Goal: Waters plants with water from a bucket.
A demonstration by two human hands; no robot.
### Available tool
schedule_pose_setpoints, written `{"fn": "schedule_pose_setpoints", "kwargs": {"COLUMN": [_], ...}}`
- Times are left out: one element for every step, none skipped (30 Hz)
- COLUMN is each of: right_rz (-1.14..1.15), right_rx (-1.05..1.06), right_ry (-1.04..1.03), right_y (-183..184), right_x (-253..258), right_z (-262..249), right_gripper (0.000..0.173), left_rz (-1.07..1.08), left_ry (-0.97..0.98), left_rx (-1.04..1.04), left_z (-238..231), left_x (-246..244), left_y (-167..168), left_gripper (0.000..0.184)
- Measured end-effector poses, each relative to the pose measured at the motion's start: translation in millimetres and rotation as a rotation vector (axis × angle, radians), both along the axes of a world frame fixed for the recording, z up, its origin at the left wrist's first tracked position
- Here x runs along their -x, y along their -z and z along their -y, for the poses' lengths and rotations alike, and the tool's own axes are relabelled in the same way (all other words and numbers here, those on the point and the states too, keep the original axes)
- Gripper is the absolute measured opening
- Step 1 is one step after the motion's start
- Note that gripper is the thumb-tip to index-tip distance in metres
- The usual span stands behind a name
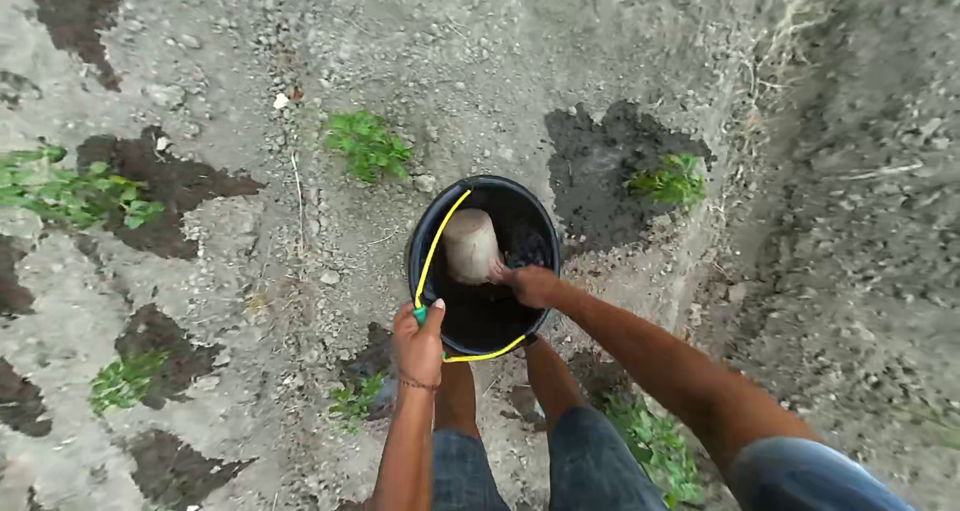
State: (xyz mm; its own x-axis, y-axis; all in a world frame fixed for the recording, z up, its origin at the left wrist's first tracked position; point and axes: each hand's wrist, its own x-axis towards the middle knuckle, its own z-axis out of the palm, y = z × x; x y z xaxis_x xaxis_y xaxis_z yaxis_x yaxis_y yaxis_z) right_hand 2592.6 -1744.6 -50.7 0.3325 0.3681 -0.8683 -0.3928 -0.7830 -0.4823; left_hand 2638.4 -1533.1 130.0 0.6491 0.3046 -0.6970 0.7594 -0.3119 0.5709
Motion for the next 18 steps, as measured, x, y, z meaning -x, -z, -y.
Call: {"fn": "schedule_pose_setpoints", "kwargs": {"right_rz": [-0.087, -0.192, -0.323, -0.485, -0.629, -0.738, -0.805, -0.837, -0.842, -0.832, -0.813, -0.789, -0.753, -0.704, -0.640, -0.567, -0.488, -0.410], "right_rx": [-0.088, -0.175, -0.264, -0.374, -0.494, -0.611, -0.702, -0.768, -0.817, -0.857, -0.896, -0.930, -0.938, -0.915, -0.873, -0.810, -0.729, -0.647], "right_ry": [0.116, 0.230, 0.363, 0.527, 0.678, 0.791, 0.864, 0.916, 0.948, 0.968, 0.980, 0.992, 1.003, 1.018, 1.026, 1.036, 1.044, 1.063], "right_y": [1.2, 2.5, 5.1, 8.9, 14.4, 19.5, 23.8, 25.8, 24.2, 19.6, 13.2, 4.8, -5.5, -17.1, -28.5, -39.0, -47.4, -53.2], "right_x": [-0.8, -3.5, -5.6, -8.7, -11.3, -11.7, -10.2, -8.6, -7.9, -8.0, -8.0, -9.4, -13.6, -21.1, -30.5, -41.3, -53.3, -65.7], "right_z": [-18.0, -33.5, -46.2, -56.2, -64.3, -71.9, -80.5, -88.5, -94.4, -98.9, -102.7, -106.0, -108.9, -111.6, -113.8, -116.3, -119.6, -123.7], "right_gripper": [0.038, 0.034, 0.031, 0.028, 0.023, 0.021, 0.021, 0.023, 0.026, 0.028, 0.030, 0.028, 0.026, 0.025, 0.026, 0.027, 0.027, 0.028], "left_rz": [-0.011, -0.029, -0.040, -0.047, -0.052, -0.056, -0.060, -0.061, -0.057, -0.050, -0.050, -0.055, -0.055, -0.056, -0.056, -0.059, -0.063, -0.071], "left_ry": [-0.010, -0.020, -0.035, -0.060, -0.090, -0.124, -0.158, -0.193, -0.225, -0.254, -0.280, -0.302, -0.327, -0.353, -0.383, -0.408, -0.436, -0.470], "left_rx": [-0.003, -0.002, -0.011, -0.016, -0.011, 0.004, 0.018, 0.024, 0.025, 0.012, -0.001, -0.021, -0.048, -0.072, -0.093, -0.110, -0.126, -0.133], "left_z": [-9.8, -20.1, -30.8, -42.1, -54.2, -67.0, -81.1, -95.5, -110.4, -126.1, -143.3, -160.7, -177.2, -192.2, -205.2, -216.5, -226.2, -234.7], "left_x": [-5.3, -9.0, -9.9, -9.5, -8.3, -6.3, -4.1, -2.8, -2.3, -2.1, -2.3, -2.3, -2.4, -2.6, -2.8, -3.3, -4.4, -5.8], "left_y": [5.6, 9.7, 13.5, 16.2, 18.4, 20.2, 22.2, 24.8, 28.3, 32.8, 37.4, 42.4, 48.4, 54.4, 59.4, 63.0, 65.0, 65.1], "left_gripper": [0.013, 0.014, 0.016, 0.016, 0.014, 0.014, 0.016, 0.017, 0.018, 0.017, 0.015, 0.014, 0.012, 0.012, 0.013, 0.014, 0.016, 0.018]}}
